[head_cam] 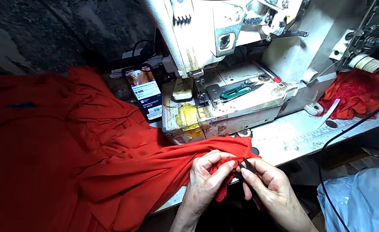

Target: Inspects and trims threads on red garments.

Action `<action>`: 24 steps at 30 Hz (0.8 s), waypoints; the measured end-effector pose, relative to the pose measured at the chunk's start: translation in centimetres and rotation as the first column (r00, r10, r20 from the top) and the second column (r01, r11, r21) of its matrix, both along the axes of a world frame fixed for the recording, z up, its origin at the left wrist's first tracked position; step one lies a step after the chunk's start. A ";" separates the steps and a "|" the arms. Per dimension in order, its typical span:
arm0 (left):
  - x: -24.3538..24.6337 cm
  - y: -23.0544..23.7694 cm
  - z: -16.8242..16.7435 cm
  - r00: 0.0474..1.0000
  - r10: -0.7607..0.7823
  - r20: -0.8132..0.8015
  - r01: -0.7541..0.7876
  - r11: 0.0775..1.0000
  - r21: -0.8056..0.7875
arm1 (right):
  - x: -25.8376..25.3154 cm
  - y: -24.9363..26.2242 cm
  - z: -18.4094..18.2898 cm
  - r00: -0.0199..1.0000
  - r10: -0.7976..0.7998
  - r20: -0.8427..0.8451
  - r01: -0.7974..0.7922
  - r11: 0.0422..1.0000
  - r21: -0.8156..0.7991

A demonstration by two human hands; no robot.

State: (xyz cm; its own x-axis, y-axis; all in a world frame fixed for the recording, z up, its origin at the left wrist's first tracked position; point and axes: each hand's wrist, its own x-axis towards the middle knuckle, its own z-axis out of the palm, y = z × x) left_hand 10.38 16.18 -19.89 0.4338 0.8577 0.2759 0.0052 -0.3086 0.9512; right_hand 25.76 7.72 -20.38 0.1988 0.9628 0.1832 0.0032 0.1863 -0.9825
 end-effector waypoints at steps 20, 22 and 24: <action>-0.1 0.1 0.0 0.999 -0.026 0.031 0.026 1.000 -0.016 | -0.2 0.6 -0.5 0.991 0.022 -0.133 -0.011 0.996 0.087; -0.2 0.0 0.1 1.000 -0.011 0.018 0.012 1.000 -0.025 | -0.3 0.8 -0.1 0.980 0.004 -0.197 0.002 0.999 0.033; -0.3 0.0 0.0 1.000 -0.014 0.020 0.015 1.000 -0.014 | -0.1 0.9 0.1 0.966 0.009 -0.260 -0.014 1.000 -0.014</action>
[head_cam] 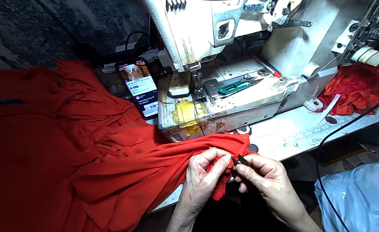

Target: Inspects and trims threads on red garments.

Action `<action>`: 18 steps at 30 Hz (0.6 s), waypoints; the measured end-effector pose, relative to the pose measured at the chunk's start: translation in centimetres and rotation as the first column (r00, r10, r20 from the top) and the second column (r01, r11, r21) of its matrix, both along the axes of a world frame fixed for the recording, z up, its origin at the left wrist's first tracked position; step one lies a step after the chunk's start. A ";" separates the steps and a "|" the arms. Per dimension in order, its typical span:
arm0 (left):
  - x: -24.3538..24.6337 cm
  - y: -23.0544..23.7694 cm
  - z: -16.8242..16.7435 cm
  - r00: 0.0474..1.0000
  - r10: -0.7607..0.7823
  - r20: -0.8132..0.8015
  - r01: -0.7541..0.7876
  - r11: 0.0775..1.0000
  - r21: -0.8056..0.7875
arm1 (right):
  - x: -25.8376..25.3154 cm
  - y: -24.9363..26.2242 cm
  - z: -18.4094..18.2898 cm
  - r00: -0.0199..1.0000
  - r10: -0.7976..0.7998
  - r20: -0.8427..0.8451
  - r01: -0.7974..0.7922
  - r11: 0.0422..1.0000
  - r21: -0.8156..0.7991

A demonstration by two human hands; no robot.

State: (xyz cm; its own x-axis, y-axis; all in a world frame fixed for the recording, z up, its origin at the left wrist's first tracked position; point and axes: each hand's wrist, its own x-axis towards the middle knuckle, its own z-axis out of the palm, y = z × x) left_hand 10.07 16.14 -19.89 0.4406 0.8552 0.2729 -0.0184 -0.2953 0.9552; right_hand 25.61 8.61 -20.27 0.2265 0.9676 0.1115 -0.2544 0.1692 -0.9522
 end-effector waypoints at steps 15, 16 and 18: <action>0.2 -0.5 -0.5 0.990 0.084 0.114 -0.089 0.995 0.043 | -0.6 0.8 -0.6 0.998 0.056 0.010 -0.057 0.995 0.084; 0.2 -0.5 -0.6 0.991 0.085 0.100 -0.091 0.994 0.060 | -0.6 0.8 -0.5 0.998 0.054 -0.022 -0.053 0.997 0.054; 0.1 -0.4 -0.8 0.995 0.070 0.074 -0.077 0.992 0.097 | -0.6 0.8 -0.3 0.999 0.035 -0.016 -0.035 0.999 0.011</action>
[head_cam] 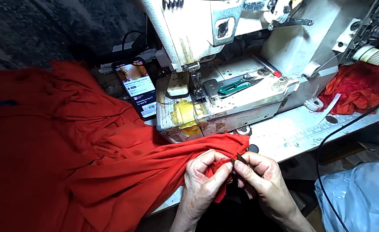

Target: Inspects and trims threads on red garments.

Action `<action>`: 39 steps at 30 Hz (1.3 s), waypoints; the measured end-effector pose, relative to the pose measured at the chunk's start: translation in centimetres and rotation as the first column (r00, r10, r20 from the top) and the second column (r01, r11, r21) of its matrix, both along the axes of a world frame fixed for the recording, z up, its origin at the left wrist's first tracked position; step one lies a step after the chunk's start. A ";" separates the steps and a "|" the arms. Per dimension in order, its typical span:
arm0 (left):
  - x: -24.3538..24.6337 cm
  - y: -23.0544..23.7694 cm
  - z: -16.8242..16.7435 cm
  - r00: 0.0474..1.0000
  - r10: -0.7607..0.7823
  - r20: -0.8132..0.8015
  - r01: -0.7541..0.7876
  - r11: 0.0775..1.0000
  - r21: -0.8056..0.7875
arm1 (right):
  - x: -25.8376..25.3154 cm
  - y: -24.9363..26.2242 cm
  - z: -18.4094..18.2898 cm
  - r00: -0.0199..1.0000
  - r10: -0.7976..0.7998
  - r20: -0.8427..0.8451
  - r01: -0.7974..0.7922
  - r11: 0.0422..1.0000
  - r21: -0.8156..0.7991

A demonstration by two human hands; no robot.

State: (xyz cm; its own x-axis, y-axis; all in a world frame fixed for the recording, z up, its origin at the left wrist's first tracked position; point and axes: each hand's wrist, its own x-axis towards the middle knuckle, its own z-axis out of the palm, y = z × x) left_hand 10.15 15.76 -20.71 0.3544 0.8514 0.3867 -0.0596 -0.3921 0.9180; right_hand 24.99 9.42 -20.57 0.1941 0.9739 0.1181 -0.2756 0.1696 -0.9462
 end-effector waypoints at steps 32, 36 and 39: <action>0.3 0.1 0.3 0.999 0.023 -0.048 -0.020 0.999 0.051 | -0.4 -0.7 1.5 0.845 -0.373 0.383 0.294 0.922 0.250; 0.2 0.2 -0.1 1.000 0.010 -0.016 -0.009 0.996 0.092 | -0.6 0.3 2.1 0.832 -0.308 0.462 0.269 0.951 0.151; 0.3 0.1 -0.3 0.999 0.022 -0.028 -0.019 0.993 0.116 | -1.2 1.0 2.2 0.840 -0.296 0.454 0.281 0.954 0.101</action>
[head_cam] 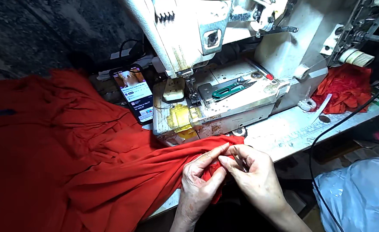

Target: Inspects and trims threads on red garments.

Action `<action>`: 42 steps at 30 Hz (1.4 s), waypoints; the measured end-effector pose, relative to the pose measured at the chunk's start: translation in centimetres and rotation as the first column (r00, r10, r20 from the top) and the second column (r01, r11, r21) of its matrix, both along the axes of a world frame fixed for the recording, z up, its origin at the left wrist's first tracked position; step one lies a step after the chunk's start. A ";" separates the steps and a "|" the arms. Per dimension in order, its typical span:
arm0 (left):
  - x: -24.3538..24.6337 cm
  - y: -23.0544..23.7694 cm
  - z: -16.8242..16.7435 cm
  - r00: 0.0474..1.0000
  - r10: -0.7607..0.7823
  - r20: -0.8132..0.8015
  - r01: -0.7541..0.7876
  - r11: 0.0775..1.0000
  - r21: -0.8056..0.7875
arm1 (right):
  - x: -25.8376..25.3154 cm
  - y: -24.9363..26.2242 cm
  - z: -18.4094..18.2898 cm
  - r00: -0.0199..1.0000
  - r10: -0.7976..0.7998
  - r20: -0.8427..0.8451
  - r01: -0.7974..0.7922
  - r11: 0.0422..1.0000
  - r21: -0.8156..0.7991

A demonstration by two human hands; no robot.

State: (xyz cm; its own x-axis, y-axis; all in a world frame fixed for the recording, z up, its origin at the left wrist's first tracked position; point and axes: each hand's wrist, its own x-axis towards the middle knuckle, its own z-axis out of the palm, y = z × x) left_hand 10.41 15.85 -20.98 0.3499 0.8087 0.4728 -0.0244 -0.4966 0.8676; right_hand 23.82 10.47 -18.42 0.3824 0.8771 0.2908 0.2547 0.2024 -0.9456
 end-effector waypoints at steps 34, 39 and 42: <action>-1.0 0.1 0.9 0.999 0.012 -0.038 -0.013 0.999 -0.037 | 5.4 -3.7 1.4 0.903 0.041 -0.428 -0.052 0.999 -0.014; -1.7 1.0 0.2 0.994 -0.109 -0.001 0.109 0.994 -0.019 | 5.7 -2.1 -0.1 0.990 0.117 -0.079 -0.115 0.993 0.033; -2.0 1.1 0.3 0.986 -0.165 0.017 0.165 0.986 -0.020 | 4.3 -1.4 -0.1 0.954 0.285 -0.094 -0.288 0.957 -0.021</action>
State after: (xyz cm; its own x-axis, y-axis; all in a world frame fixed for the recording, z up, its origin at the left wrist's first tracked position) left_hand 8.46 16.91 -20.72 0.4723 0.7504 0.4625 -0.1175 -0.4664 0.8767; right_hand 28.13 9.11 -18.57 0.1363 0.9625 0.2344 0.1048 0.2213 -0.9696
